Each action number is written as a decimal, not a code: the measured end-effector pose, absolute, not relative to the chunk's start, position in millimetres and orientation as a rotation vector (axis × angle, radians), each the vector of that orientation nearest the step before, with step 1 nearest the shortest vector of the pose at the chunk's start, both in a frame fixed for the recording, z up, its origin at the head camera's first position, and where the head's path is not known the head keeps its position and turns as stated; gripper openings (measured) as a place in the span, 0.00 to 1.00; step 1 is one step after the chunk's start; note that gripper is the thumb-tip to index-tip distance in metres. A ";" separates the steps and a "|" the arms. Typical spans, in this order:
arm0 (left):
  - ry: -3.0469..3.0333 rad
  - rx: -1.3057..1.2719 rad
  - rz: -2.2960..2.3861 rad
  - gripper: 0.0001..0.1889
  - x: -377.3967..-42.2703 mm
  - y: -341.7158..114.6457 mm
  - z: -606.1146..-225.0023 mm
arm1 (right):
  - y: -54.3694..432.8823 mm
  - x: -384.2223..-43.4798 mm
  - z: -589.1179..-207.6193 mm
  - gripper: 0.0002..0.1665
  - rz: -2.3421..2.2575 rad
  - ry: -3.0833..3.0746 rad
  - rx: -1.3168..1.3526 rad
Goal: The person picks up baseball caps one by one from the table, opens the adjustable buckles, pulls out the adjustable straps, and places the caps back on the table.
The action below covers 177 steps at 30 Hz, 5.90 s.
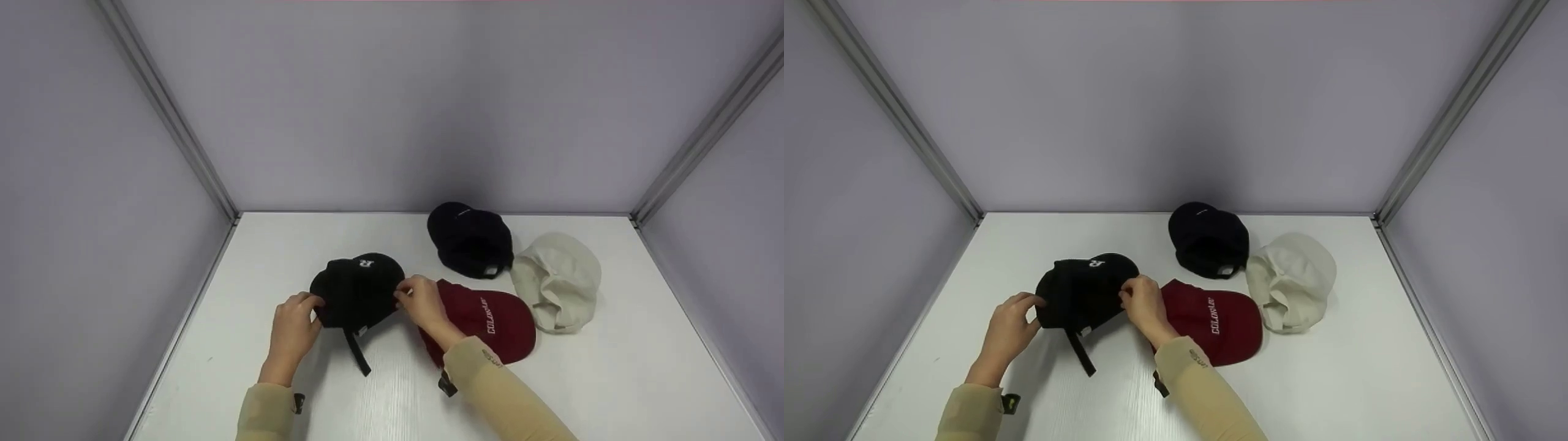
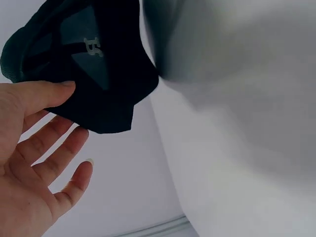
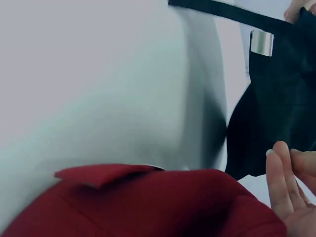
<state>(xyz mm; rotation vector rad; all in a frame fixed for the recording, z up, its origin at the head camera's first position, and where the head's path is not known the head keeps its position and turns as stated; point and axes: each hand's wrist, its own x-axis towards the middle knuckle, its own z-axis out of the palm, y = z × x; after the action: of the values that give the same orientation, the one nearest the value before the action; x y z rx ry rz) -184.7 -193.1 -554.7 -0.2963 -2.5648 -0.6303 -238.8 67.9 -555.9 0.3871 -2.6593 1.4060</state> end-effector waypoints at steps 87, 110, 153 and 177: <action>-3.026 0.214 -0.405 0.31 -255.4 -215.4 -566.5 | 102.4 -195.7 -516.7 0.30 1.208 -2.803 0.913; -2.643 -0.212 -0.394 0.28 -220.4 -146.5 -565.7 | 165.4 -160.7 -534.8 0.23 0.914 -2.660 0.515; -2.912 -0.675 -1.296 0.23 -206.0 -44.3 -604.2 | 170.1 -157.7 -585.1 0.12 0.576 -2.565 0.451; -2.633 -0.627 -1.530 0.21 -186.8 -55.2 -576.3 | 186.1 -171.1 -530.4 0.06 1.237 -2.357 0.401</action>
<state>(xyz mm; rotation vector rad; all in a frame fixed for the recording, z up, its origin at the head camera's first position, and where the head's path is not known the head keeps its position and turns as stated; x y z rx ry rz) -186.8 -55.2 -576.3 -0.6267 -2.6329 -1.5304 -171.1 186.1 -530.4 0.4010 -2.3573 1.2373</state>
